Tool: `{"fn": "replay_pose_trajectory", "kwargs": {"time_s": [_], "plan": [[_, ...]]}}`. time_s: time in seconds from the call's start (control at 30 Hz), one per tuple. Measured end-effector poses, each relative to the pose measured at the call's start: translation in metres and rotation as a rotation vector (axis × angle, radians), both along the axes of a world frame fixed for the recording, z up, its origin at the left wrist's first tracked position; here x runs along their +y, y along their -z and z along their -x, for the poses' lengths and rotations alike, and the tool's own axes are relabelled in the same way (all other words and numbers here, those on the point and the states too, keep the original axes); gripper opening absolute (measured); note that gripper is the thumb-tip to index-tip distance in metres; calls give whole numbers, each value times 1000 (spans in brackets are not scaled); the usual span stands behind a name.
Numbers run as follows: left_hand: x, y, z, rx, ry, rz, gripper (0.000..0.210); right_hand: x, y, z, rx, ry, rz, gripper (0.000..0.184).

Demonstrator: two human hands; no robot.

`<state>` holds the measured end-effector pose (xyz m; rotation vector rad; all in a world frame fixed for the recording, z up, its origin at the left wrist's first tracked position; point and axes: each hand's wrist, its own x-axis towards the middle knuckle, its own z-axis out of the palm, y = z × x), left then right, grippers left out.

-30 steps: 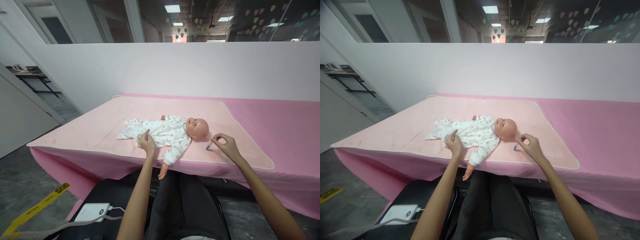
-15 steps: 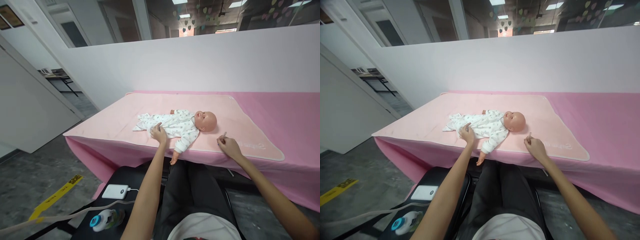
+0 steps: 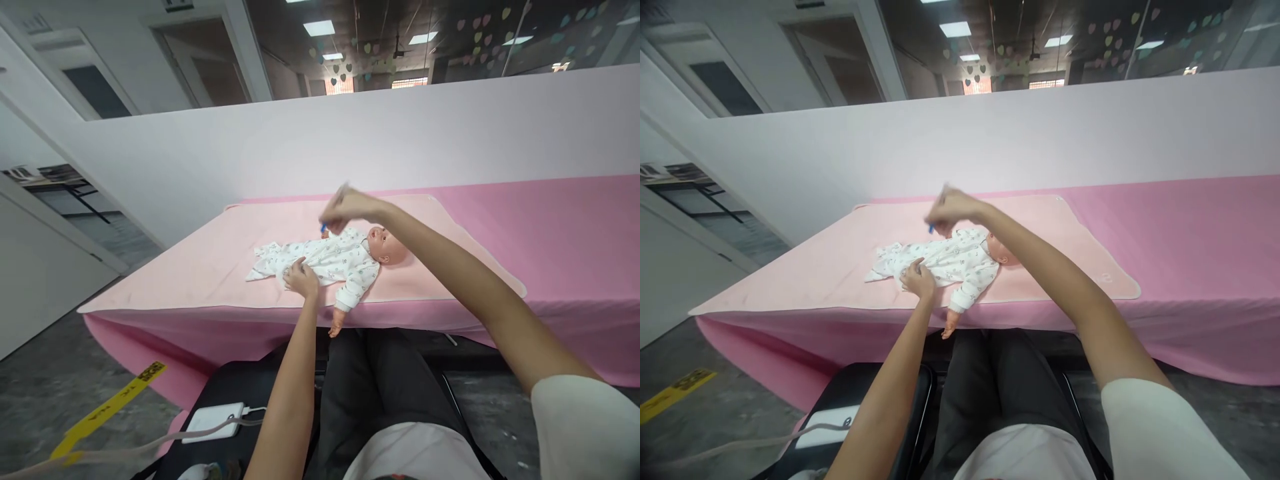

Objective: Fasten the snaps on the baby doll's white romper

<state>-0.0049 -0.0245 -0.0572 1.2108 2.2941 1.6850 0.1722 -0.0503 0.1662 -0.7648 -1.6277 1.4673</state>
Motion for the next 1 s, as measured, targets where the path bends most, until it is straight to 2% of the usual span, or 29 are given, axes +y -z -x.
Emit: {"fn": "replay_pose_trajectory", "kwargs": {"time_s": [0.13, 0.27, 0.37, 0.43, 0.53, 0.6, 0.7, 0.77, 0.83, 0.9, 1.0], "plan": [[-3, -1, 0, 6, 9, 11, 32, 10, -4, 6, 63, -21, -38, 13], [-6, -2, 0, -3, 31, -2, 31, 12, -12, -11, -59, 20, 22, 11], [-6, -3, -1, -13, 27, -3, 31, 5, -13, -19, 196, 129, -92, 14], [-6, -4, -2, -16, 27, -2, 31, -2, -5, -21, 260, 168, -116, 20], [-5, -3, -2, -31, 22, 0, 30, -8, 17, -21, 75, 133, -40, 25], [-4, -3, -1, -31, 16, -2, 30, -6, 29, -22, 45, 174, -19, 27], [-1, -1, -1, -22, 10, -9, 31, 3, 34, -26, -6, 252, 57, 26], [0, 0, -1, -29, 6, -9, 32, 8, 28, -26, 2, 264, 116, 25], [1, 0, -1, -36, 5, -9, 32, 9, 17, -24, 101, 287, 108, 24], [1, -1, -1, -37, 8, -10, 31, 5, 2, -19, 177, 306, 81, 22], [0, -3, -2, -39, 11, -15, 31, -11, -21, -10, 183, 286, 111, 18]]}}
